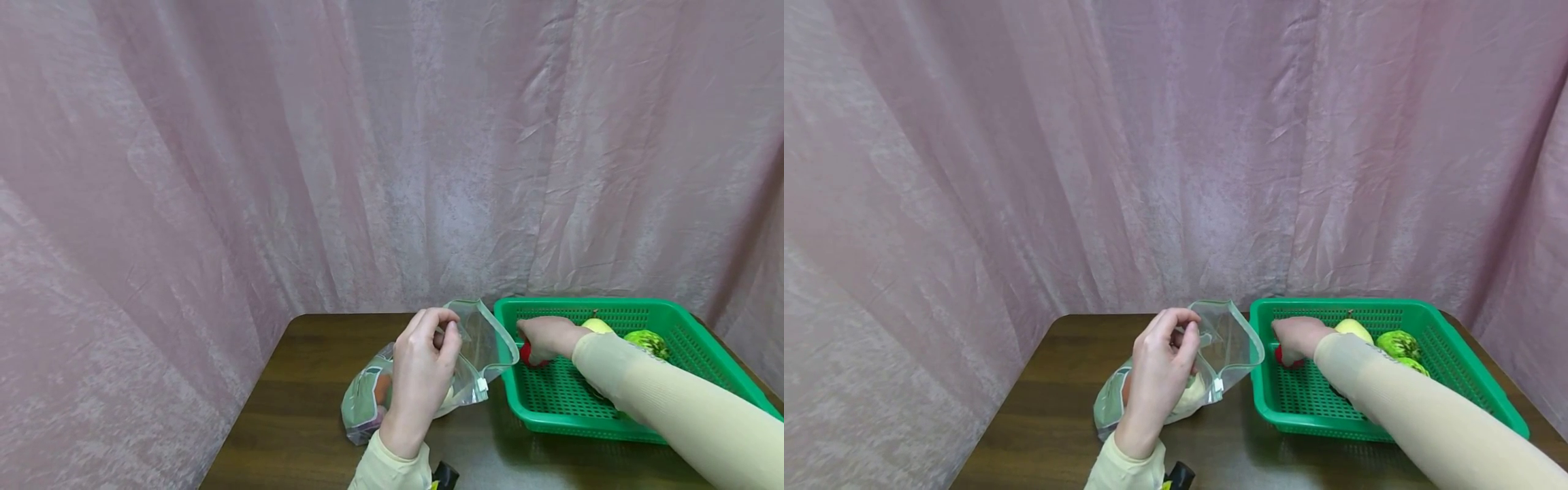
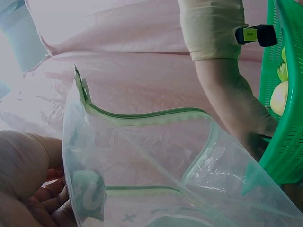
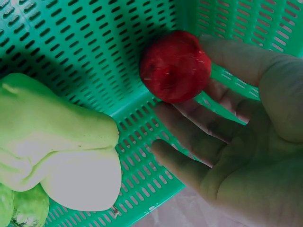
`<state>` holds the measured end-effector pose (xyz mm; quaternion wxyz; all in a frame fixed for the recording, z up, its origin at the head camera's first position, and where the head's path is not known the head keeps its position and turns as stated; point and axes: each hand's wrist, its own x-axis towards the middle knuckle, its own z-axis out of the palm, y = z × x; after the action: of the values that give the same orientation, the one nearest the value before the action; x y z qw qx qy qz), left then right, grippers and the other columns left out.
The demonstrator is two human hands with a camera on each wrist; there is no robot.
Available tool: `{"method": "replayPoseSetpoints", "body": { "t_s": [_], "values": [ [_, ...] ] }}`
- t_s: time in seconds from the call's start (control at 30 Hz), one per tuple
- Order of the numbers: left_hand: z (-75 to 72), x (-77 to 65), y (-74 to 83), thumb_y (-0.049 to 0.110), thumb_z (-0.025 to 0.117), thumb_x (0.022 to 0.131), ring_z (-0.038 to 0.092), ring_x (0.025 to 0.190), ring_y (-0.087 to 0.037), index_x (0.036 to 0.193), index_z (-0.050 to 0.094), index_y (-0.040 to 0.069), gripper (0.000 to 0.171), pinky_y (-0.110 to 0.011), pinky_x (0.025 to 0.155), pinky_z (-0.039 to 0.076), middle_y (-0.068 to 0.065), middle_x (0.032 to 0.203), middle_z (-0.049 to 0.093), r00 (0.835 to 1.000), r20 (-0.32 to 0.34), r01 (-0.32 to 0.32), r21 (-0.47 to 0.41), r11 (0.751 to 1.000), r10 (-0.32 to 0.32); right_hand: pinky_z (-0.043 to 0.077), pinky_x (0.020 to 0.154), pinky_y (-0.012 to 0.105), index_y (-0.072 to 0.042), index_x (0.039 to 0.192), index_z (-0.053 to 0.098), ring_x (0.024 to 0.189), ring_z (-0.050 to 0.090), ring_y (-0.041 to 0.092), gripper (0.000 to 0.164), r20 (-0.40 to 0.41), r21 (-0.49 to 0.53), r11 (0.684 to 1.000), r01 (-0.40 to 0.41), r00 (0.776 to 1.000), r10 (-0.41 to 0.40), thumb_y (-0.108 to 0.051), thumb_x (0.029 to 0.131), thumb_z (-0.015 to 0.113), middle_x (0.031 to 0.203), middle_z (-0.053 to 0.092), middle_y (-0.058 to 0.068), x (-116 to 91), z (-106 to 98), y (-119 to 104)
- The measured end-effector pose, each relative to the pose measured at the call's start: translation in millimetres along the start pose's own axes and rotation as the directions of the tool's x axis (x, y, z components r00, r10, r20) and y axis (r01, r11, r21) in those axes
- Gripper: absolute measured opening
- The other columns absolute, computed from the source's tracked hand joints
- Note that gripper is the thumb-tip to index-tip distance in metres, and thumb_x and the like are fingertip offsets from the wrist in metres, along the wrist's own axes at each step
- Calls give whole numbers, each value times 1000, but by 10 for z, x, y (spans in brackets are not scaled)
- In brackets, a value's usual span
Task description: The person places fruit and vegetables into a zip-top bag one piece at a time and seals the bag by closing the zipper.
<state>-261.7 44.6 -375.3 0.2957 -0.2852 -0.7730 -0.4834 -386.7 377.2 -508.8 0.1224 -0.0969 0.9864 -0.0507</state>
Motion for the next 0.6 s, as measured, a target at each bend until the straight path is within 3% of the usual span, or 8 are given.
{"method": "replayPoseSetpoints", "body": {
  "t_s": [0.23, 0.5, 0.6],
  "values": [
    [17, 12, 0, -2, 68, 101, 56, 62, -1, 102, 76, 9, 13, -17, 55, 48, 4, 86, 66, 1000, -11, -19, -1, 1000, 19, 56, 77, 44, -15, 114, 71, 86, 60, 22, 38, 63, -17, 999, -29, 998, 30, -19, 81, 89, 102, 70, 1, 36, 72, 77],
    [14, -2, 0, -1, 68, 101, 55, 63, -1, 103, 76, 10, 14, -17, 56, 49, 4, 88, 66, 1000, -1, -12, -1, 1000, 12, 55, 67, 42, -17, 105, 71, 77, 58, 21, 38, 47, 10, 1000, 9, 999, -9, -25, 76, 95, 91, 66, -2, 108, 248, 282],
    [14, -13, -5, -1, 69, 101, 55, 63, -2, 102, 76, 10, 14, -18, 57, 49, 4, 87, 66, 1000, -2, -13, 3, 1000, 13, 54, 65, 42, -16, 107, 72, 76, 57, 21, 39, 20, 6, 1000, 27, 999, -27, -30, 78, 94, 91, 67, -1, 13, 194, 227]
  ]
}}
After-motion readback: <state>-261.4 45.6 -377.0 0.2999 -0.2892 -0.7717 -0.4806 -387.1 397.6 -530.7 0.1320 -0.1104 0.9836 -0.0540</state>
